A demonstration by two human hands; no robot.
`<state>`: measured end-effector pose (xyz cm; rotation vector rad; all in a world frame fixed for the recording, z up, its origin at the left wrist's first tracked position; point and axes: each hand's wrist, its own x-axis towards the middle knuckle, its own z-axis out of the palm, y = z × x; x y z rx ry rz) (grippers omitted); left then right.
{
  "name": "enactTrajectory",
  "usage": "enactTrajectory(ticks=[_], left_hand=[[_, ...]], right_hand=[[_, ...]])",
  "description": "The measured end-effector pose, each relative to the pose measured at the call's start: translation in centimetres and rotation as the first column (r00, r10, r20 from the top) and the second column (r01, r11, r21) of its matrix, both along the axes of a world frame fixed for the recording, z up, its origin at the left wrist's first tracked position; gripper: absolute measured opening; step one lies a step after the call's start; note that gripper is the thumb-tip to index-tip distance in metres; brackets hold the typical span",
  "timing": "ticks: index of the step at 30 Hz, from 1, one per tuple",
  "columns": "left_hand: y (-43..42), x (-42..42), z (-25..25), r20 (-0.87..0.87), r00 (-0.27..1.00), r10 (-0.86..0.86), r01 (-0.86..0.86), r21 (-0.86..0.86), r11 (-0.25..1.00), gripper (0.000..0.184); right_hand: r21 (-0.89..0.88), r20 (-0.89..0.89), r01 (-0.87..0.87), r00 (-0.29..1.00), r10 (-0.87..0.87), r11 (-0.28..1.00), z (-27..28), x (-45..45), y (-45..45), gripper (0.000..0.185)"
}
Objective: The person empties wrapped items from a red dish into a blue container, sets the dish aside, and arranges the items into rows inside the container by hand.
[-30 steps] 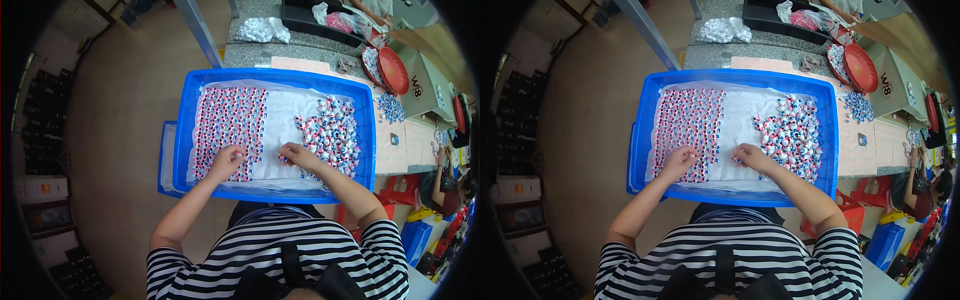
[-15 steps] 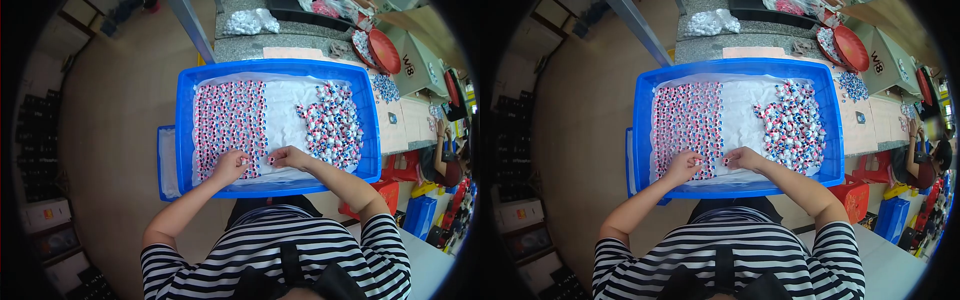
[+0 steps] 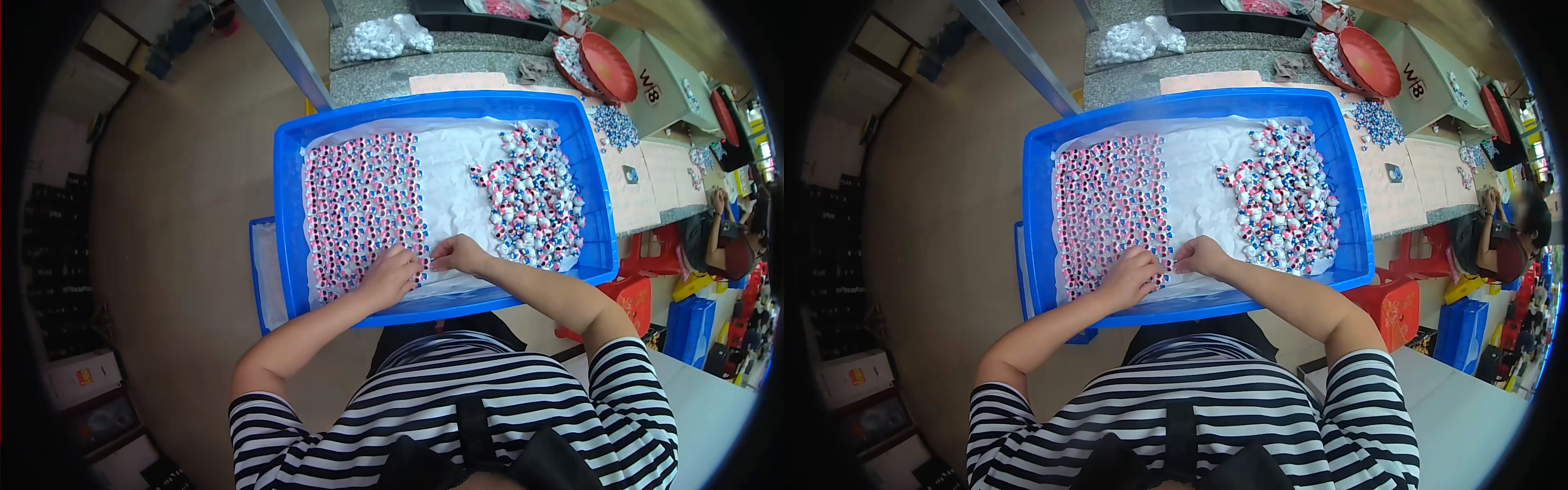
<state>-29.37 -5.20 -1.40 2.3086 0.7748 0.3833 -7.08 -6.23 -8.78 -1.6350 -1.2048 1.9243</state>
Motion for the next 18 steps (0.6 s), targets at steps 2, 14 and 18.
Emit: enactTrajectory(ticks=[2,14,18], left_hand=[[0.0,0.5,-0.5,0.015,0.997,-0.077,0.076,0.068,0.995,0.027],[0.0,1.8,-2.5,-0.189,0.960,-0.208,0.261,0.327,0.908,0.013],[0.1,1.7,-2.6,-0.196,0.959,-0.206,0.267,0.377,0.887,0.013]], right_hand=[[0.065,0.033,-0.048,0.998,0.046,0.997,-0.1,0.0,0.1,0.020],[0.234,0.294,-0.238,0.942,0.165,0.943,4.0,-0.7,1.0,0.011],[0.446,0.488,-0.369,0.864,0.125,0.815,5.7,1.6,0.8,0.011]])
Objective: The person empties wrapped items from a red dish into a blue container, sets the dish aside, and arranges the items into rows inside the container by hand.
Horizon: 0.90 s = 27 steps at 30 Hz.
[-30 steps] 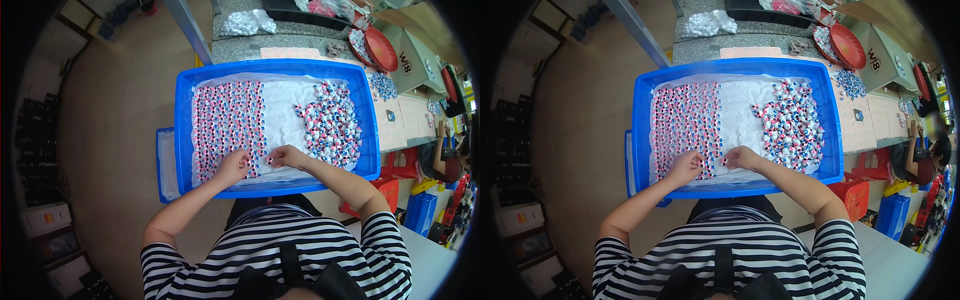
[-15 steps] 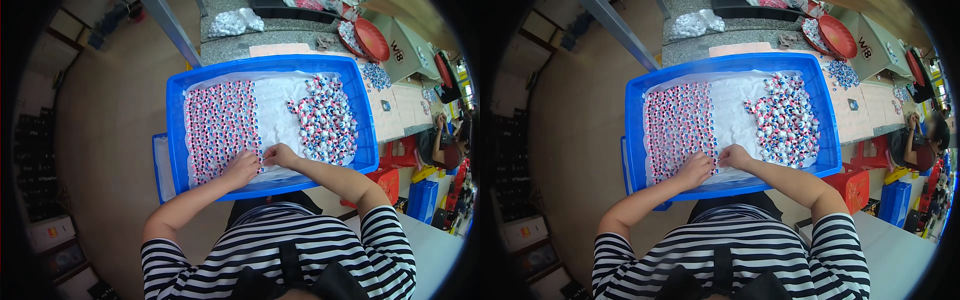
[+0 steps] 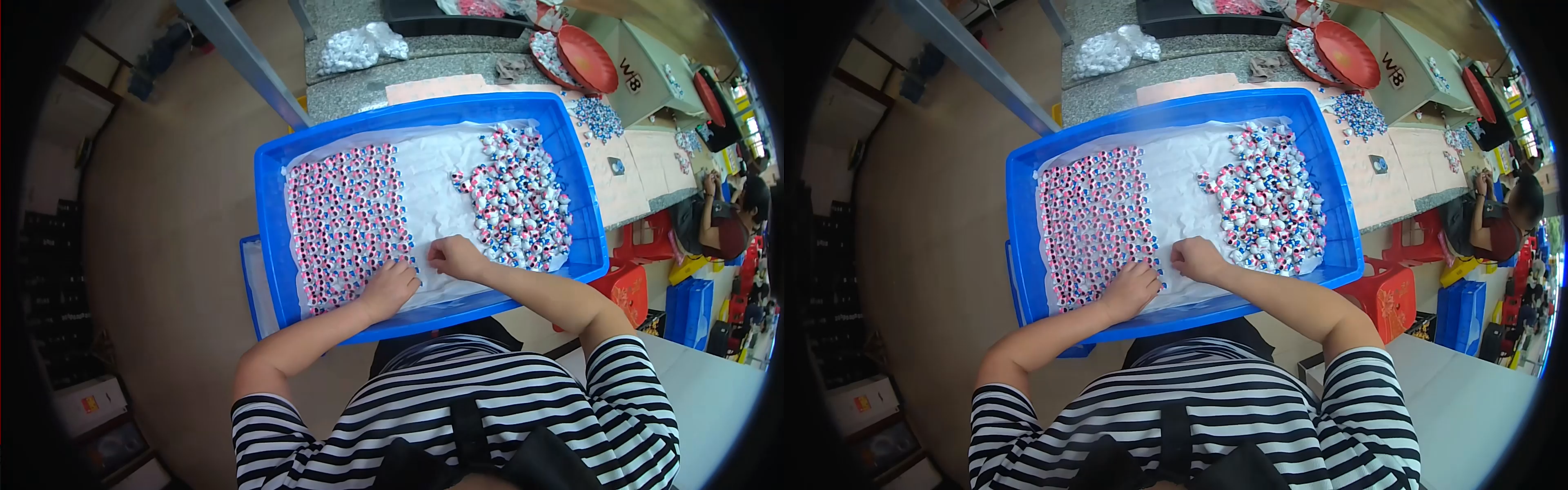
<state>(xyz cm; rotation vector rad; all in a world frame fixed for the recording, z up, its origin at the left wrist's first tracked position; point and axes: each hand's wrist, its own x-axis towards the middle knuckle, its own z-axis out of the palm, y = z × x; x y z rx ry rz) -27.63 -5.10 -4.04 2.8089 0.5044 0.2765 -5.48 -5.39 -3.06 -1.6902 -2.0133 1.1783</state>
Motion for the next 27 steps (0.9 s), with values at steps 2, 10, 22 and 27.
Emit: enactTrajectory(ticks=[2,10,22,27], left_hand=[[0.2,0.1,0.1,0.014,1.000,-0.002,0.002,0.017,1.000,0.013],[0.1,-0.4,2.5,-0.163,0.984,-0.078,-0.039,-0.614,0.788,0.023],[-2.8,-2.6,7.1,-0.263,0.961,-0.086,-0.197,-0.868,0.455,0.057],[-3.9,-2.8,7.1,-0.247,0.969,-0.023,-0.176,-0.749,0.639,0.064]], right_hand=[[0.242,0.207,-0.071,0.978,0.020,0.968,0.3,2.4,-0.1,0.010],[0.399,0.566,-0.545,0.779,0.270,0.738,0.6,9.8,-0.3,0.012],[0.284,0.627,-0.564,0.721,0.295,0.775,1.3,9.5,-1.0,0.014],[0.300,0.575,-0.579,0.744,0.341,0.758,1.3,9.7,-0.7,0.017]])
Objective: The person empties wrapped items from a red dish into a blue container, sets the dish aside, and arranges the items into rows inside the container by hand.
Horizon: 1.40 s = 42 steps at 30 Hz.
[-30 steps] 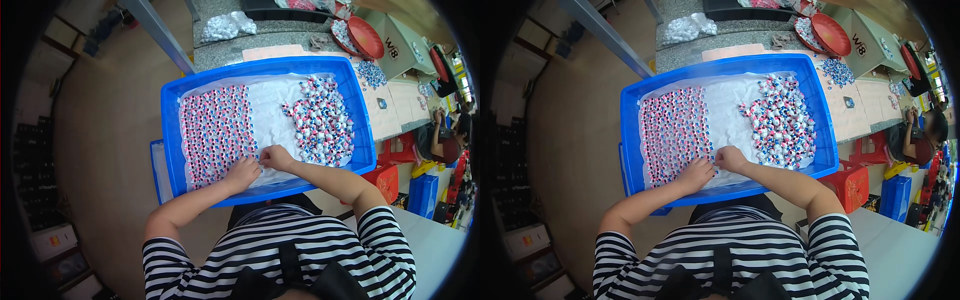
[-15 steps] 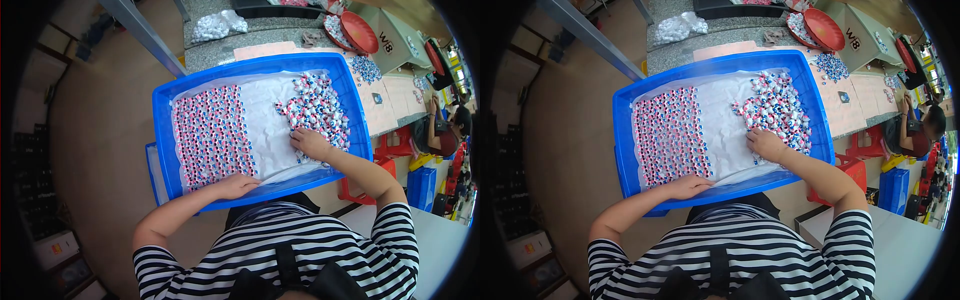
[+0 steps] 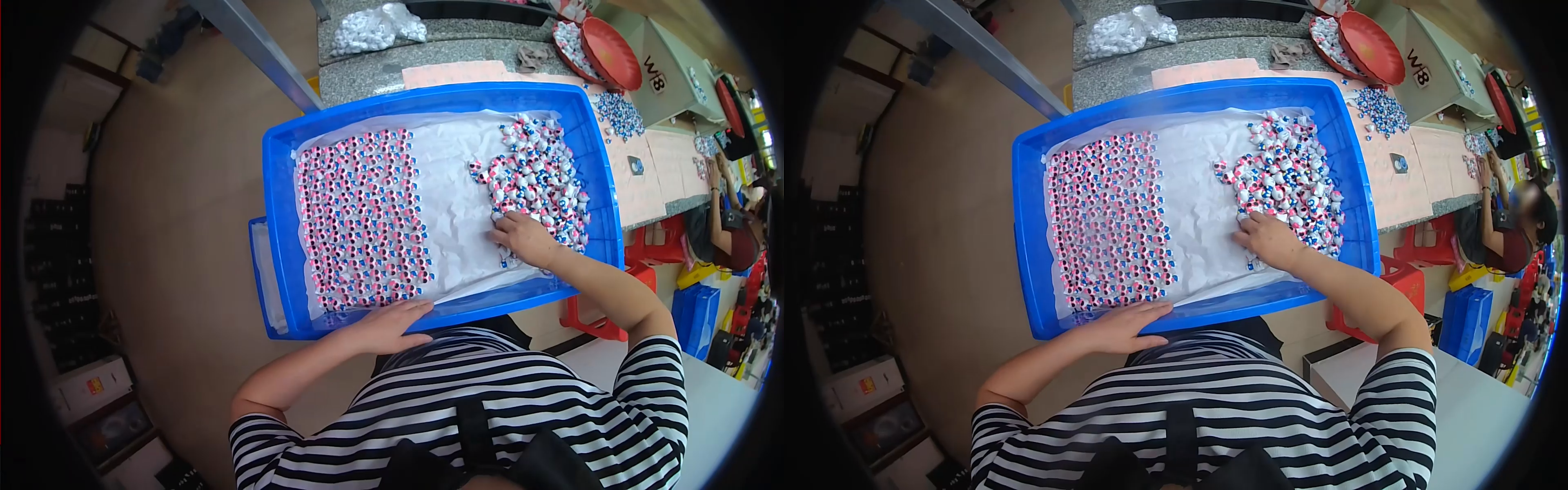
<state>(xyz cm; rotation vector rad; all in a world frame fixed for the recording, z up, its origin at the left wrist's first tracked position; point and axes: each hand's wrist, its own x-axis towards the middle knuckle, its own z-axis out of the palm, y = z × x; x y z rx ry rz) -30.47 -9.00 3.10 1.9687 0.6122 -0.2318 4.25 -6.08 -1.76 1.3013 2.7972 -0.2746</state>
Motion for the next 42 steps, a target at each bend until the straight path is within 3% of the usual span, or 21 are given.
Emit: enactTrajectory(ticks=[4,7,8,10,13,18,26,29,33,37,39,42], left_hand=[[-0.1,-0.1,-0.1,0.007,1.000,0.003,-0.003,0.020,1.000,0.066],[-0.5,-0.1,0.2,0.045,0.999,0.020,-0.022,0.045,0.999,0.065],[-0.6,-0.1,0.3,0.052,0.998,0.024,-0.027,0.053,0.998,0.065],[-0.5,0.0,0.6,0.067,0.997,0.033,-0.038,0.074,0.997,0.064],[-0.5,0.0,1.0,0.054,0.998,0.034,-0.038,0.068,0.997,0.064],[-0.6,-0.2,0.5,0.061,0.998,0.031,-0.036,0.069,0.997,0.065],[-0.7,-0.3,0.4,0.070,0.997,0.033,-0.039,0.086,0.996,0.064],[-0.7,-0.3,0.7,0.074,0.996,0.040,-0.045,0.078,0.996,0.064],[-0.5,-0.3,0.5,0.092,0.995,0.026,-0.033,0.077,0.996,0.063],[0.3,-0.1,0.6,0.112,0.992,0.058,-0.060,0.017,0.998,0.059],[1.2,0.2,0.4,0.116,0.991,0.072,-0.071,-0.015,0.997,0.057],[4.9,2.1,-0.9,0.206,0.952,0.229,-0.258,0.126,0.958,0.038]], right_hand=[[-0.153,-0.134,0.064,0.987,-0.085,0.986,0.1,-0.6,0.5,0.020],[-0.344,-0.398,0.052,0.896,-0.196,0.938,0.5,-2.5,0.1,0.027],[-0.346,-0.397,0.051,0.897,-0.195,0.937,0.6,-3.6,-0.1,0.027],[-0.684,-0.398,0.056,0.807,-0.436,0.727,0.4,-6.2,-0.5,0.032],[-0.767,-0.416,-0.035,0.788,-0.455,0.641,-2.0,-8.9,-1.6,0.027],[-0.752,-0.317,0.000,0.877,-0.361,0.659,-1.9,-10.8,-1.8,0.022],[-0.580,-0.258,0.022,0.943,-0.209,0.814,-2.6,-11.2,-2.1,0.016],[-0.406,-0.417,-0.076,0.902,-0.110,0.911,-2.4,-11.5,-2.1,0.010],[-0.233,-0.475,-0.194,0.878,0.063,0.953,-2.6,-11.6,-1.8,0.006],[-0.289,-0.303,-0.128,0.952,0.036,0.949,-1.6,-10.0,-0.6,0.006],[-0.202,-0.250,0.078,0.960,-0.128,0.976,-0.2,-7.4,1.6,0.010],[-0.038,-0.325,0.431,0.848,-0.419,0.902,-0.6,-1.3,5.8,0.015]])
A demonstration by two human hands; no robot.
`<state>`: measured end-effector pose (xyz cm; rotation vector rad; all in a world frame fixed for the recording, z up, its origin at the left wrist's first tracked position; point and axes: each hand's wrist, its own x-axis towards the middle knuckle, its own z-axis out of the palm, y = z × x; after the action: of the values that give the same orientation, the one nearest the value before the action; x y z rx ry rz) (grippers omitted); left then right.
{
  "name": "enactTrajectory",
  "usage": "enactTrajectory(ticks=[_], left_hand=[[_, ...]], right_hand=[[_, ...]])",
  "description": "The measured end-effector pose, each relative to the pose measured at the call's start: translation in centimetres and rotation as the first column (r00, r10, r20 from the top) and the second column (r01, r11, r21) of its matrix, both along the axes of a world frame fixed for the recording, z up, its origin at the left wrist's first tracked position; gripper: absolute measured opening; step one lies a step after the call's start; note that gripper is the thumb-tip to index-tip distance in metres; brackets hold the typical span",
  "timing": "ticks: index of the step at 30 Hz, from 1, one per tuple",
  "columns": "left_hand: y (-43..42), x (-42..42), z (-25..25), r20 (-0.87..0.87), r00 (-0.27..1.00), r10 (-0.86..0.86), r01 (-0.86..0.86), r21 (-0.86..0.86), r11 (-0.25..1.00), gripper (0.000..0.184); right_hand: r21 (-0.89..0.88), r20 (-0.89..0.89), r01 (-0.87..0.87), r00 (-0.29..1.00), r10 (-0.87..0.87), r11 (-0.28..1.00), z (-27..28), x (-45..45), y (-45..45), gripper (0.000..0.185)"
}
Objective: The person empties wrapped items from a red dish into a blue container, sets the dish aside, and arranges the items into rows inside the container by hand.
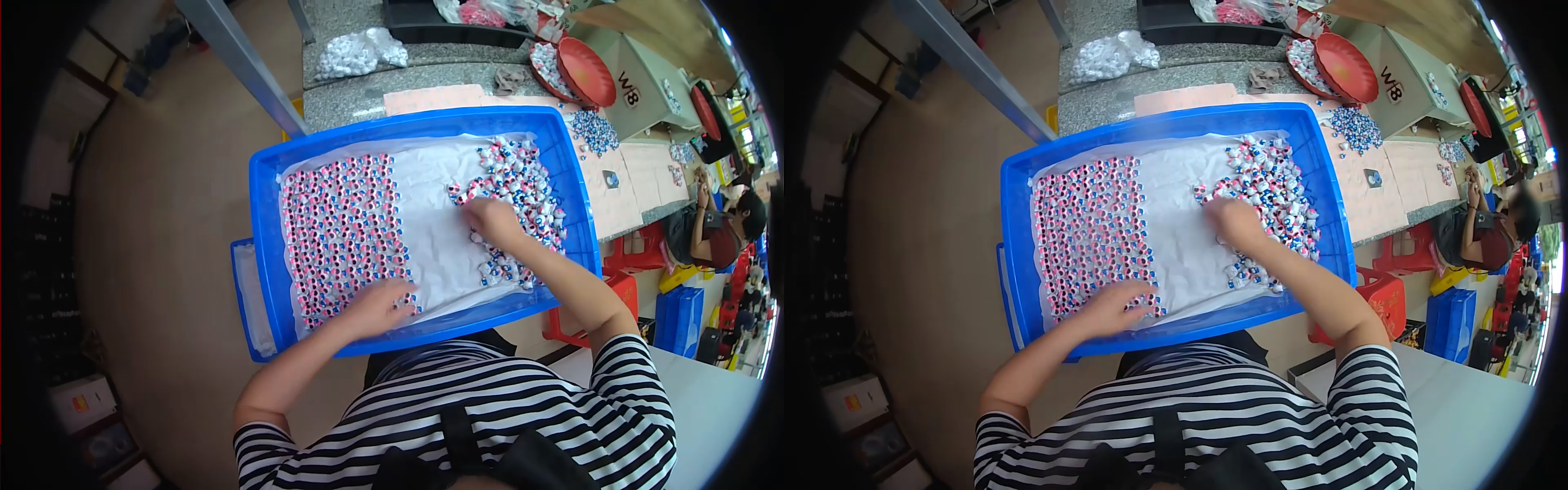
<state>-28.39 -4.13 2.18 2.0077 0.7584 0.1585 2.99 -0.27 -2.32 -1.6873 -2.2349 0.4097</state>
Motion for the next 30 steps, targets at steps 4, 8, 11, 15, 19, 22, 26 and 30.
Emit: enactTrajectory(ticks=[4,8,11,15,19,22,26,30], left_hand=[[6.9,6.5,-2.9,0.085,0.984,0.159,-0.173,0.194,0.966,0.022],[11.2,12.9,-6.9,0.220,0.941,0.256,-0.320,0.342,0.884,0.024],[12.6,15.5,-8.2,0.248,0.957,0.149,-0.254,0.476,0.842,0.028],[13.2,16.0,-8.9,0.060,0.997,0.054,-0.077,0.536,0.840,0.028],[13.3,15.9,-9.2,0.035,0.997,0.068,-0.075,0.581,0.811,0.023],[12.9,15.2,-8.2,0.065,0.982,0.177,-0.182,0.575,0.798,0.023],[14.2,13.3,-7.4,0.146,0.912,0.383,-0.391,0.593,0.704,0.024],[16.8,10.6,-7.4,0.155,0.857,0.492,-0.448,0.697,0.560,0.024]], right_hand=[[0.033,0.031,0.092,0.995,-0.093,0.995,0.5,2.9,3.4,0.018],[-0.082,0.171,0.103,0.981,-0.088,0.991,0.7,2.8,4.5,0.020],[-0.130,0.212,0.086,0.976,-0.057,0.988,0.1,2.8,4.7,0.020],[-0.107,0.184,0.015,0.983,0.005,0.994,-0.4,3.2,5.0,0.020],[-0.097,0.125,-0.030,0.991,0.042,0.995,0.0,3.6,5.3,0.021],[-0.097,0.051,-0.035,0.998,0.040,0.995,0.6,3.2,5.8,0.020],[-0.130,-0.138,0.073,0.986,-0.091,0.989,0.8,1.8,7.1,0.020],[-0.073,-0.283,0.047,0.957,-0.066,0.996,-1.1,-0.3,8.7,0.021]])
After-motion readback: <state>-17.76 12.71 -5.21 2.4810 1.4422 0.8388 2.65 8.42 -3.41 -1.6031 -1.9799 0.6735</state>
